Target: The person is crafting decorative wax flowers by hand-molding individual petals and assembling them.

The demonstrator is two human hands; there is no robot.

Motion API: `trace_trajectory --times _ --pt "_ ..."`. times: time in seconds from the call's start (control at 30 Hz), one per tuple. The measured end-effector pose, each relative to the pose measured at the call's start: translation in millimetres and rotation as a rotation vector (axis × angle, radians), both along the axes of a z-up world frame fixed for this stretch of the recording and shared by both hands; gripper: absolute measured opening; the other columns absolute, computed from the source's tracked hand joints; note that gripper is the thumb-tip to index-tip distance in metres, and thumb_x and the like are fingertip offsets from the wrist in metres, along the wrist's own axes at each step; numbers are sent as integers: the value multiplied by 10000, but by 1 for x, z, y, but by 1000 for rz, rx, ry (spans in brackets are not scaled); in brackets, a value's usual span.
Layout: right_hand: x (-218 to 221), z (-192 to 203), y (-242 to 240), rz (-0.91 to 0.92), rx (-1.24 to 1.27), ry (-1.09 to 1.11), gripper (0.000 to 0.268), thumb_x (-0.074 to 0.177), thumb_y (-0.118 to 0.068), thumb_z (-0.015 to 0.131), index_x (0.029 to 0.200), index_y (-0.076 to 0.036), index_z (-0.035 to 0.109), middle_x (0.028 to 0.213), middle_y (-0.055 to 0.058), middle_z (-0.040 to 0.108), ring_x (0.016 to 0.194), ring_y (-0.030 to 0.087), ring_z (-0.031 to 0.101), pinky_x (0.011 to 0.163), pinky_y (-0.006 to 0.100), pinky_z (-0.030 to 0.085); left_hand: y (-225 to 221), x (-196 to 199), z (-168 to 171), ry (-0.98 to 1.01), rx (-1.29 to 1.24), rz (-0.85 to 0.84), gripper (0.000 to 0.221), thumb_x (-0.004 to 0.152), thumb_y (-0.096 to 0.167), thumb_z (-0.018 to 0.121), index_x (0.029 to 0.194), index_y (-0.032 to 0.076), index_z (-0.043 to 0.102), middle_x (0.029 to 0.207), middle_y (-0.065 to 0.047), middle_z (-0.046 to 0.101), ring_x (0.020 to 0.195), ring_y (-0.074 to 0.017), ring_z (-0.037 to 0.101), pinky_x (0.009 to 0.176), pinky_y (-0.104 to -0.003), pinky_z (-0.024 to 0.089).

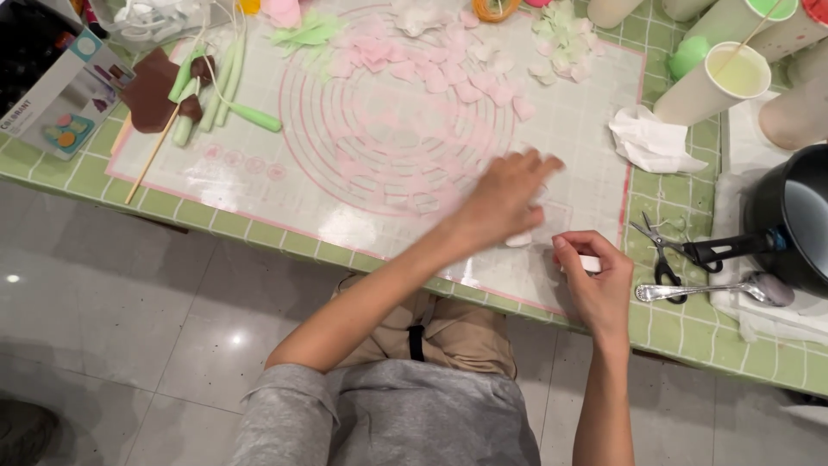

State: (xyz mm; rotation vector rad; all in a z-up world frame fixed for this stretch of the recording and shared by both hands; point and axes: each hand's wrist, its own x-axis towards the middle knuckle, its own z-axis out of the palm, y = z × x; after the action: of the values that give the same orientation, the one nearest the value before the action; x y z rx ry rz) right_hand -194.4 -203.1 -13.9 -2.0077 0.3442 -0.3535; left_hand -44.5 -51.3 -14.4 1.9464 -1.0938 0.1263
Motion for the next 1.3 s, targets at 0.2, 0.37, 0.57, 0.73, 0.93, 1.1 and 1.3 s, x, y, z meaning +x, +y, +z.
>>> trace_trajectory --times 0.2,0.37,0.57,0.73,0.93,1.1,1.3 --pt "5 8 7 12 24 -33 119 975 -99 720 1031 6 730 869 10 714 773 55 632 686 200 494 110 9 40 231 -149 0 617 802 81 763 1379 61 547 1187 -135 631 1080 -292 677 956 -392 561" --pt "19 22 28 95 -81 -58 115 960 -72 741 1042 10 744 916 34 737 844 76 642 745 228 517 128 -14 29 222 -24 -19 629 811 79 743 1403 57 531 1238 -158 629 1122 -316 658 976 -408 538" --pt "46 62 62 282 -312 -8 198 859 -95 782 1056 -76 778 832 64 696 794 160 647 658 280 601 113 -24 15 143 -6 -38 731 813 47 725 1487 59 442 1309 -208 602 1196 -371 593 1003 -439 493" --pt "63 59 64 388 -556 58 250 834 -164 829 1075 -99 810 749 83 680 722 241 606 673 383 511 108 -22 15 142 36 -16 767 777 5 704 1491 58 429 1272 -195 614 1151 -350 602 982 -440 498" --pt "76 50 65 432 -542 115 283 815 -185 809 1089 -118 803 828 63 728 720 237 635 687 386 526 110 -21 14 110 53 -14 710 754 -18 722 1421 13 484 1166 -158 626 1099 -343 605 953 -445 501" --pt "83 48 65 472 -600 100 245 813 -186 809 1055 -148 819 833 46 734 745 233 646 690 381 531 112 -16 16 144 42 -42 475 774 -16 757 1224 -15 605 1116 -152 628 1110 -346 599 925 -442 496" --pt "91 48 66 479 -623 131 235 764 -213 842 991 -151 832 790 45 721 757 242 646 691 391 524 113 -13 21 57 115 51 275 723 30 804 975 -36 718 982 -147 621 1017 -326 592 886 -431 472"
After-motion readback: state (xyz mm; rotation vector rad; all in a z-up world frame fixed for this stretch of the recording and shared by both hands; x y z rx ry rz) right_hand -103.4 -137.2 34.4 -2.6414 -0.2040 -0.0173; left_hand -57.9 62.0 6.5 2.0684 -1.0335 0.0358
